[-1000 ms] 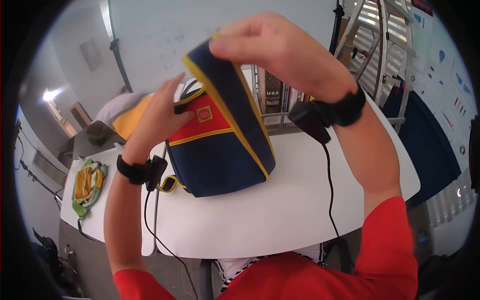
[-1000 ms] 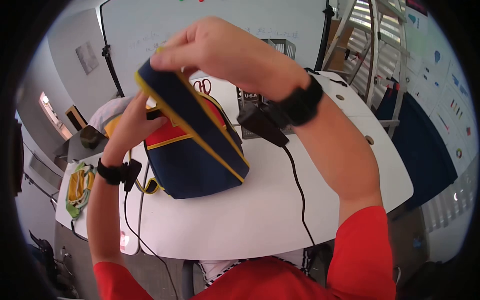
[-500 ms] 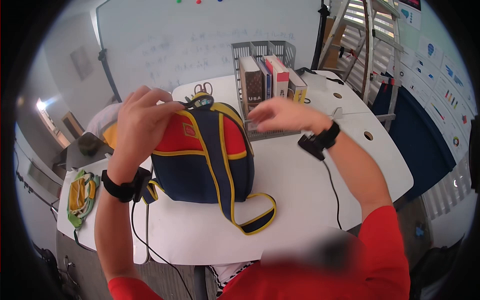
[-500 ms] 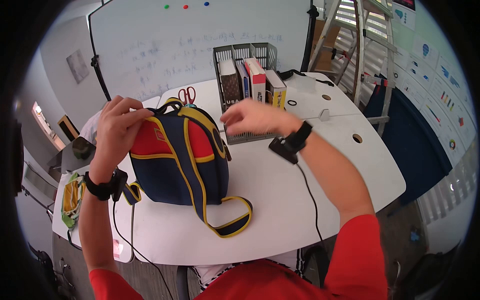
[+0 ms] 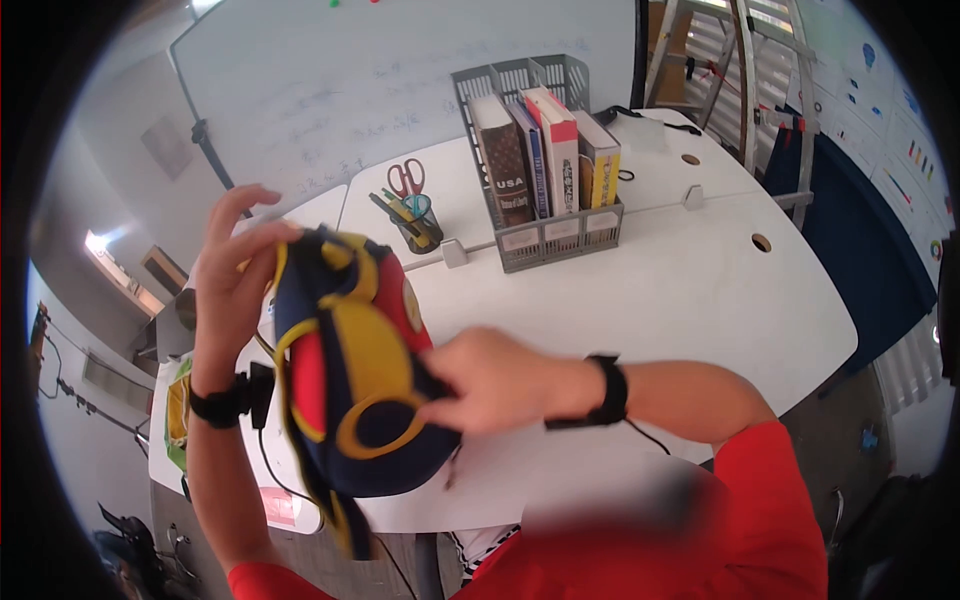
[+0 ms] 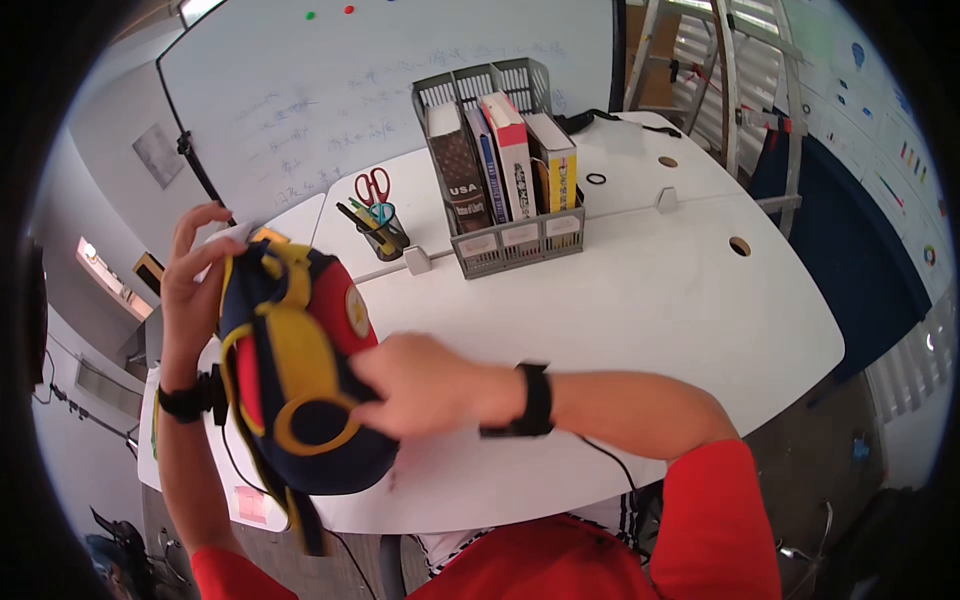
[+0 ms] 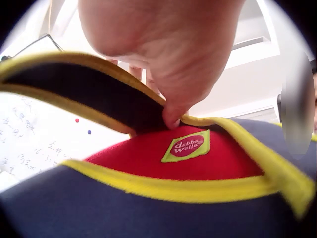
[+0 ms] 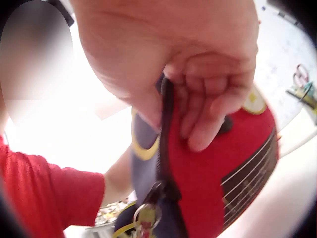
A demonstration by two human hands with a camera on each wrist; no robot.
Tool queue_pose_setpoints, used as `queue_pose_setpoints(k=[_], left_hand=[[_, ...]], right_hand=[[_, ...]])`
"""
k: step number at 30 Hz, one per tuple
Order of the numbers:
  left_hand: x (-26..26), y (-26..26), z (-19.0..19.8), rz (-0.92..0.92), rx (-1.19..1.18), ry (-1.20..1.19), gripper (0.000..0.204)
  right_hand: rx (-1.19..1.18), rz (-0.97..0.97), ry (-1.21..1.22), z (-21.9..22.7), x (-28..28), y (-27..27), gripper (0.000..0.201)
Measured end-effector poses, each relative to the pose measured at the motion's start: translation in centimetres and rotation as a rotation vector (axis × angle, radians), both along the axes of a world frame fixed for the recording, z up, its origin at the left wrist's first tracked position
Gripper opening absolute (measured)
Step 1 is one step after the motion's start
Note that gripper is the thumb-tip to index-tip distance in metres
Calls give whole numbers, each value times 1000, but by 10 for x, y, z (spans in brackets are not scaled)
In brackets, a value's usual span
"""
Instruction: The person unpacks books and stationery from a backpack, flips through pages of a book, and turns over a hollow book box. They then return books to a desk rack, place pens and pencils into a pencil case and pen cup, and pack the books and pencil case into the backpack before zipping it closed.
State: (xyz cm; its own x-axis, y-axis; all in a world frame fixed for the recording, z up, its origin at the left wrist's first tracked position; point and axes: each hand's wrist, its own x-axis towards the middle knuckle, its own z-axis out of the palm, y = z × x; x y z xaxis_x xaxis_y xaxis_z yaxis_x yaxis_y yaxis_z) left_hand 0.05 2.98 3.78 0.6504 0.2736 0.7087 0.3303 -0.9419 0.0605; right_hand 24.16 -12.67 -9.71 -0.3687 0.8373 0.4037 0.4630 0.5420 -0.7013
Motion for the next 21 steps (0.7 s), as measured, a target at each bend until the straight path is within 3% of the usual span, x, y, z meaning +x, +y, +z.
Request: queue_pose_setpoints(k=[1, 2, 5, 7, 9, 11, 13, 14, 16, 17, 18, 19, 20, 21], left_hand=[[-7, -1, 1, 32, 50, 52, 23], [-14, -3, 4, 38, 33, 69, 22], [-28, -9, 5, 101, 17, 166, 21], [-34, -15, 2, 163, 9, 284, 27], [-36, -19, -1, 209, -222, 248, 26], [-51, -16, -7, 280, -217, 237, 29], [-64, -20, -21, 338, -455, -181, 36], [-67, -34, -28, 362, -367, -249, 40], [-98, -49, -76, 278, -453, -455, 61], [-106, -64, -106, 244, -516, -509, 83], [-101, -82, -133, 282, -521, -450, 109], [-100, -99, -156, 222, -556, -383, 130], [-80, -125, -153, 243, -857, -422, 137], [-89, -132, -175, 254, -966, -380, 137]], right_hand=[[81, -45, -66, 7, -17, -12, 29], [290, -78, 15, 1, -36, -17, 27], [643, -103, -279, -3, -79, -11, 26], [641, -132, -324, -14, -109, 1, 27], [641, -142, -372, -16, -122, 8, 29], [566, -144, -205, -17, -131, 16, 32], [505, -108, -175, -16, -128, 19, 37], [519, -31, -96, -16, -120, 20, 36], [574, 84, 29, -15, -90, 26, 31], [657, 102, 84, -20, -70, 31, 25], [860, -4, 45, -26, -49, 34, 24], [894, -92, 69, -31, -30, 29, 28], [961, -175, 59, -40, -17, 26, 27], [917, -230, 18, -48, -3, 19, 28]])
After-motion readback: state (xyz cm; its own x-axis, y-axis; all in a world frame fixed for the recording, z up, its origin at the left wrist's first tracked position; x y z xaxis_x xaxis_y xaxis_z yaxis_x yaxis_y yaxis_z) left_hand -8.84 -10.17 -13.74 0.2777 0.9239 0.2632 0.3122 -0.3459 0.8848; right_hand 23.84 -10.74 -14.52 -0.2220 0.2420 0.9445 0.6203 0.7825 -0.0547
